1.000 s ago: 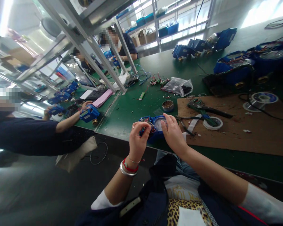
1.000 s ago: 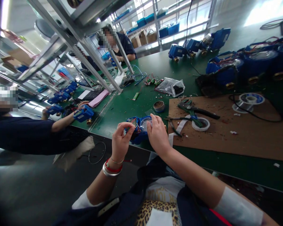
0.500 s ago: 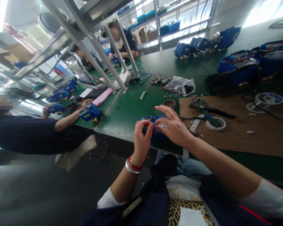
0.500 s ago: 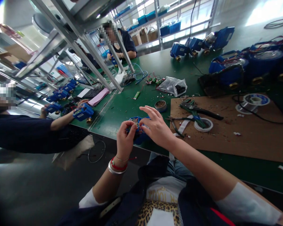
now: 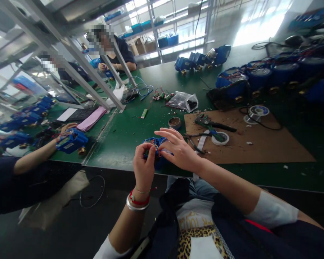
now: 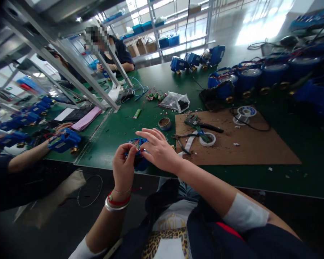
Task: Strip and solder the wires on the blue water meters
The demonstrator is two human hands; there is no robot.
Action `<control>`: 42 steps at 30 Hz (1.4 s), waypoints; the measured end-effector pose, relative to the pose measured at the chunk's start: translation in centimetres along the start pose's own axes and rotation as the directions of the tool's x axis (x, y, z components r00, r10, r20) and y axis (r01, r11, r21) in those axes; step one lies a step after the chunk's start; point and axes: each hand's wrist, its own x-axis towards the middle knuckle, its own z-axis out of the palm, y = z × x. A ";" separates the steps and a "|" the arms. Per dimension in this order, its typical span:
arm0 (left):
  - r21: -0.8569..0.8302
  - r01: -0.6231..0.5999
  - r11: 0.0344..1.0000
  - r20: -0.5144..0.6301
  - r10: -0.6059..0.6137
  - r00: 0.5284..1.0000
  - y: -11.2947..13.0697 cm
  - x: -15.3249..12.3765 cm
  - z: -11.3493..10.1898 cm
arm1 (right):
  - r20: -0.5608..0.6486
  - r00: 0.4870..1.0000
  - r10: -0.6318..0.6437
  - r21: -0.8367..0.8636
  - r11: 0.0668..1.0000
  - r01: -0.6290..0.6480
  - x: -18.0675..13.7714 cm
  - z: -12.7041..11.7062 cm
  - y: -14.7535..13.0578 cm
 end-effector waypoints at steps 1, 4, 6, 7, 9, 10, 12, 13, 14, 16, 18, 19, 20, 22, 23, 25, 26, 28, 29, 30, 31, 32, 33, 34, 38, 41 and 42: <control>-0.004 0.002 1.000 0.001 -0.002 1.000 0.0 0.0 0.0 | -0.005 1.000 0.007 0.003 1.000 -0.007 0.1 0.0 -0.1; -0.016 0.008 1.000 0.001 -0.008 1.000 0.0 0.1 0.0 | -0.041 0.999 0.033 0.042 0.999 -0.031 0.3 0.2 -0.4; -0.016 0.007 1.000 0.003 -0.007 1.000 0.0 0.1 0.0 | -0.073 0.995 0.063 0.080 0.995 -0.057 0.3 0.4 -0.6; -0.010 0.003 1.000 0.004 -0.003 1.000 0.1 0.1 0.0 | -0.087 0.993 0.080 0.098 0.993 -0.071 0.3 0.4 -0.6; 0.005 -0.007 1.000 0.004 0.007 1.000 0.2 0.1 -0.1 | -0.104 0.988 0.110 0.127 0.987 -0.096 0.4 0.4 -0.7; 0.011 -0.012 1.000 0.003 0.012 1.000 0.2 0.1 -0.2 | -0.107 0.986 0.125 0.140 0.984 -0.109 0.4 0.4 -0.7; 0.015 -0.020 1.000 0.004 0.020 1.000 0.3 0.2 -0.2 | -0.109 0.983 0.151 0.163 0.978 -0.132 0.4 0.3 -0.6; 0.012 -0.023 1.000 0.007 0.023 1.000 0.3 0.2 -0.3 | -0.108 0.981 0.160 0.173 0.975 -0.140 0.5 0.3 -0.6; 0.008 -0.025 1.000 0.011 0.025 1.000 0.2 0.2 -0.3 | -0.108 0.980 0.167 0.182 0.972 -0.146 0.5 0.3 -0.6; -0.001 -0.028 1.000 0.019 0.028 0.999 0.2 0.2 -0.4 | -0.108 0.978 0.180 0.199 0.967 -0.156 0.7 0.3 -0.6; -0.008 -0.025 1.000 0.023 0.026 0.999 0.1 0.2 -0.4 | -0.109 0.975 0.195 0.217 0.962 -0.168 0.8 0.3 -0.7; -0.009 -0.023 1.000 0.023 0.024 0.999 0.1 0.2 -0.5 | -0.108 0.973 0.204 0.224 0.958 -0.176 0.9 0.3 -0.7; -0.009 -0.021 1.000 0.023 0.022 1.000 0.1 0.2 -0.5 | -0.105 0.971 0.214 0.231 0.955 -0.185 0.9 0.3 -0.7; -0.013 -0.016 1.000 0.030 0.016 0.999 0.1 0.3 -0.5 | -0.103 0.966 0.239 0.249 0.946 -0.208 1.0 0.3 -0.7; -0.017 -0.012 1.000 0.038 0.012 0.999 0.1 0.3 -0.6 | -0.103 0.961 0.258 0.266 0.938 -0.223 1.0 0.3 -0.6; -0.034 0.000 0.999 0.057 0.002 0.998 0.2 0.4 -0.7 | -0.107 0.943 0.316 0.331 0.905 -0.266 1.0 0.2 -0.4; -0.043 0.007 0.999 0.069 -0.004 0.998 0.3 0.4 -0.8 | -0.108 0.930 0.351 0.371 0.882 -0.290 0.9 0.2 -0.3; -0.060 0.017 0.998 0.090 -0.012 0.996 0.4 0.5 -1.0 | -0.108 0.906 0.409 0.437 0.839 -0.326 0.8 0.1 -0.1; -0.065 0.022 0.998 0.098 -0.016 0.995 0.4 0.5 -1.1 | -0.110 0.900 0.422 0.451 0.828 -0.333 0.7 0.1 -0.1; -0.068 0.028 0.997 0.103 -0.021 0.994 0.5 0.6 -1.2 | -0.113 0.899 0.423 0.450 0.828 -0.333 0.5 0.1 -0.2; -0.070 0.032 0.997 0.106 -0.025 0.994 0.5 0.6 -1.2 | -0.118 0.903 0.413 0.436 0.838 -0.326 0.4 0.0 -0.3; -0.071 0.036 0.997 0.108 -0.028 0.994 0.5 0.6 -1.3 | -0.124 0.909 0.397 0.411 0.855 -0.317 0.2 0.0 -0.4; -0.072 0.036 0.997 0.110 -0.028 0.994 0.4 0.6 -1.3 | -0.130 0.916 0.379 0.376 0.874 -0.308 0.0 -0.2 -0.5; -0.073 0.033 0.997 0.112 -0.025 0.993 0.4 0.6 -1.3 | -0.140 0.922 0.361 0.329 0.895 -0.301 -0.3 -0.4 -0.4; -0.066 0.001 0.998 0.133 0.008 0.991 0.2 0.6 -1.4 | -0.192 0.922 0.337 0.028 0.941 -0.338 -1.8 -2.6 2.8; -0.058 -0.036 0.998 0.155 0.045 0.987 0.2 0.6 -1.5 | -0.219 0.856 0.468 -0.332 0.790 -0.516 -3.7 -5.3 7.9; -0.061 -0.049 0.997 0.158 0.058 0.986 0.2 0.6 -1.5 | -0.216 0.809 0.547 -0.446 0.682 -0.580 -4.4 -6.1 9.6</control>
